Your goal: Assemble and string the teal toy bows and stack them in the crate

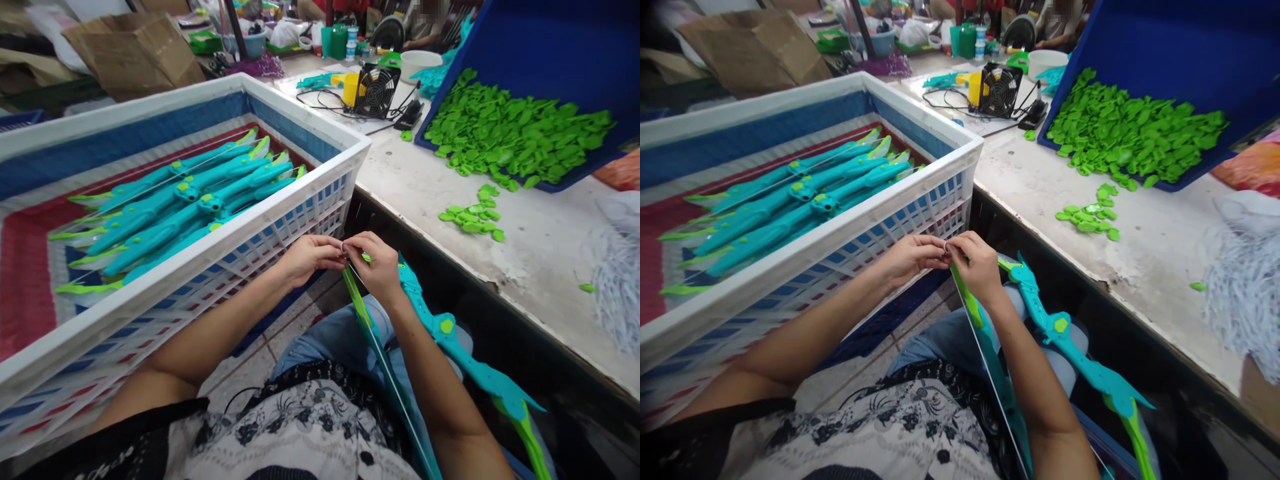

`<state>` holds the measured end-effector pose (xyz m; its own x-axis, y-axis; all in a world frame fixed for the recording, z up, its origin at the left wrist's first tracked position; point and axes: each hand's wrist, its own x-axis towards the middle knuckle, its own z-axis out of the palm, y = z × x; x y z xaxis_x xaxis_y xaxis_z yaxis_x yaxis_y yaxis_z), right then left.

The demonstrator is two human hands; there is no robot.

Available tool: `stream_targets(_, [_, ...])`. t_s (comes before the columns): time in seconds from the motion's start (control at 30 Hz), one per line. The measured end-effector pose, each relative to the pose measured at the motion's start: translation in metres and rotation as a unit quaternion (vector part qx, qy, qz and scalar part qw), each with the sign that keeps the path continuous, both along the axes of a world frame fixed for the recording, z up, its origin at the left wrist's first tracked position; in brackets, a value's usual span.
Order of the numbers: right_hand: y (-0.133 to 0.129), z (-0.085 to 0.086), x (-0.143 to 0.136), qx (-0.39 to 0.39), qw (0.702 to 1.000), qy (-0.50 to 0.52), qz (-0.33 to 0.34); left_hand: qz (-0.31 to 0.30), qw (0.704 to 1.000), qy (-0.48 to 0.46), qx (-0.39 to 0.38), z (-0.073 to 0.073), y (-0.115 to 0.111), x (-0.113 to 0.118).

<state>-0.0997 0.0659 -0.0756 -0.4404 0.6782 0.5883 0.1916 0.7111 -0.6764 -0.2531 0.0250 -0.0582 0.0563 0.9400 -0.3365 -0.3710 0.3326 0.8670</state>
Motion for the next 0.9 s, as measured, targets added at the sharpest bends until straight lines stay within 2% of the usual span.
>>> stream_targets(0.1, [-0.001,-0.006,0.001,-0.041,0.999,0.009,-0.015,-0.008,0.997,0.078,0.023,-0.002,-0.002,0.0])
stream_targets(0.23, [-0.002,-0.016,0.004,-0.186,0.981,0.049,0.0,0.001,0.98,0.194,0.051,-0.006,-0.001,0.002])
stream_targets(0.3, [-0.003,-0.02,0.006,-0.217,0.974,0.061,0.012,-0.005,0.974,0.219,0.06,-0.006,-0.002,0.001])
stream_targets(0.37, [-0.005,-0.021,0.007,-0.19,0.98,0.056,0.016,-0.018,0.97,0.231,0.074,-0.005,-0.003,-0.001])
stream_targets(0.5, [-0.014,-0.021,0.006,-0.063,0.998,0.018,0.001,-0.067,0.949,0.292,0.095,0.001,-0.01,-0.007])
stream_targets(0.57, [-0.018,-0.022,0.005,-0.029,1.0,0.007,-0.008,-0.076,0.939,0.317,0.106,0.002,-0.013,-0.007])
stream_targets(0.73, [-0.021,-0.025,0.004,-0.023,1.0,0.011,-0.014,-0.048,0.951,0.279,0.128,-0.011,-0.014,-0.005])
stream_targets(0.9, [-0.019,-0.024,0.007,0.043,0.998,-0.039,-0.019,-0.021,0.955,0.257,0.143,-0.022,-0.014,-0.002])
